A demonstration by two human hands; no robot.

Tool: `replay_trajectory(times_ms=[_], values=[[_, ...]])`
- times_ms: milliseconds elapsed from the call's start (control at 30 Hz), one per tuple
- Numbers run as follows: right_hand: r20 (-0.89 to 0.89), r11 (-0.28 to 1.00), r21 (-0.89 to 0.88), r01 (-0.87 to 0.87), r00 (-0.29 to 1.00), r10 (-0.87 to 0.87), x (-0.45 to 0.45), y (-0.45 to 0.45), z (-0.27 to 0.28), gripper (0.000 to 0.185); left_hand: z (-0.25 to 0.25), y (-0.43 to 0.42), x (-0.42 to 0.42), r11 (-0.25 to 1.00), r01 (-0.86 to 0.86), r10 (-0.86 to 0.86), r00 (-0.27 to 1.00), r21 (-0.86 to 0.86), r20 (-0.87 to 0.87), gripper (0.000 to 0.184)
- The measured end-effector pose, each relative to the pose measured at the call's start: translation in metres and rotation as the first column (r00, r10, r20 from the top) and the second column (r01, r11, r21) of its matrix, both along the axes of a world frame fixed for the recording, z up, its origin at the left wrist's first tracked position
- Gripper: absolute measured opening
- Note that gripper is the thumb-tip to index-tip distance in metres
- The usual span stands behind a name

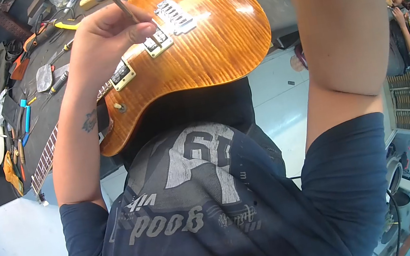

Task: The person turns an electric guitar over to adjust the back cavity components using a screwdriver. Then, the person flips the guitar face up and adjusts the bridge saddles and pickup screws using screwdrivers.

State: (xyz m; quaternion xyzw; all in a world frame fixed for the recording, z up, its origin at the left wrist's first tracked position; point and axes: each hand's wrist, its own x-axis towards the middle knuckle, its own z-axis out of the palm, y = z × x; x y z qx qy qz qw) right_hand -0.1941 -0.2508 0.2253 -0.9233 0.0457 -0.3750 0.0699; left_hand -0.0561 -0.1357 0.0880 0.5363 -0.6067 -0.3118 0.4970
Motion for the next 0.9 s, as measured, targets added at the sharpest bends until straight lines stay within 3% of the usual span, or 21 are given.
replay_trajectory(times_ms=[200, 333, 400, 433, 467, 500, 567, 600, 733, 767, 800, 867, 900], values=[[0.133, 0.994, 0.038, -0.106, 0.986, 0.1, -0.006, 0.0, 0.002, 0.026, 0.001, -0.001, -0.001, 0.997, -0.025, 0.018, 0.994, 0.067, 0.105, 0.014], [0.351, 0.884, 0.178, -0.432, 0.867, 0.353, -0.05, 0.006, -0.012, 0.026, -0.006, -0.004, 0.005, 0.996, -0.028, 0.022, 0.997, 0.084, 0.068, 0.013], [0.257, 0.829, 0.339, -0.445, 0.891, 0.374, -0.087, 0.015, -0.043, 0.022, -0.005, -0.002, 0.001, 0.994, -0.058, 0.053, 0.997, 0.094, 0.054, 0.007], [0.196, 0.738, 0.404, -0.541, 0.839, 0.507, -0.097, 0.017, -0.055, 0.024, -0.005, -0.002, 0.0, 0.993, -0.061, 0.058, 0.998, 0.099, 0.035, 0.006], [0.129, 0.578, 0.469, -0.668, 0.699, 0.703, -0.098, 0.021, -0.066, 0.026, -0.004, -0.002, 0.0, 0.993, -0.063, 0.062, 0.998, 0.102, 0.019, 0.006], [0.058, 0.34, 0.565, -0.752, 0.447, 0.892, -0.093, 0.028, -0.075, 0.029, -0.003, -0.001, -0.001, 0.994, -0.067, 0.063, 0.997, 0.089, 0.049, 0.009], [0.039, -0.01, 0.753, -0.658, 0.029, 0.999, -0.084, 0.059, -0.099, 0.035, -0.002, 0.001, -0.004, 0.994, -0.087, 0.085, 0.995, 0.059, 0.047, 0.011], [0.106, -0.096, 0.831, -0.548, -0.014, 0.994, -0.083, 0.074, -0.112, 0.04, -0.003, 0.003, -0.006, 0.994, -0.093, 0.091, 0.995, 0.05, 0.044, 0.012], [0.085, -0.074, 0.703, -0.707, -0.019, 0.996, -0.079, 0.102, -0.149, 0.034, 0.009, 0.007, -0.017, 0.992, -0.127, 0.123, 0.969, 0.006, 0.212, 0.011], [0.107, -0.085, 0.663, -0.744, -0.018, 0.994, -0.079, 0.106, -0.151, 0.032, -0.011, -0.002, -0.013, 0.986, -0.143, 0.151, 0.983, -0.081, 0.1, 0.016], [0.234, 0.098, 0.504, -0.858, 0.244, 0.941, -0.078, 0.106, -0.142, 0.025, -0.017, -0.007, -0.012, 0.978, -0.164, 0.177, 0.979, -0.128, 0.099, 0.022], [0.54, 0.171, 0.547, -0.819, 0.502, 0.676, -0.089, 0.109, -0.134, 0.023, -0.016, -0.007, -0.008, 0.982, -0.135, 0.126, 0.989, -0.133, -0.075, 0.023], [0.677, 0.178, 0.573, -0.8, 0.584, 0.447, -0.094, 0.12, -0.131, 0.023, -0.002, 0.004, -0.001, 0.992, -0.098, 0.098, 0.995, -0.081, 0.0, 0.014]])
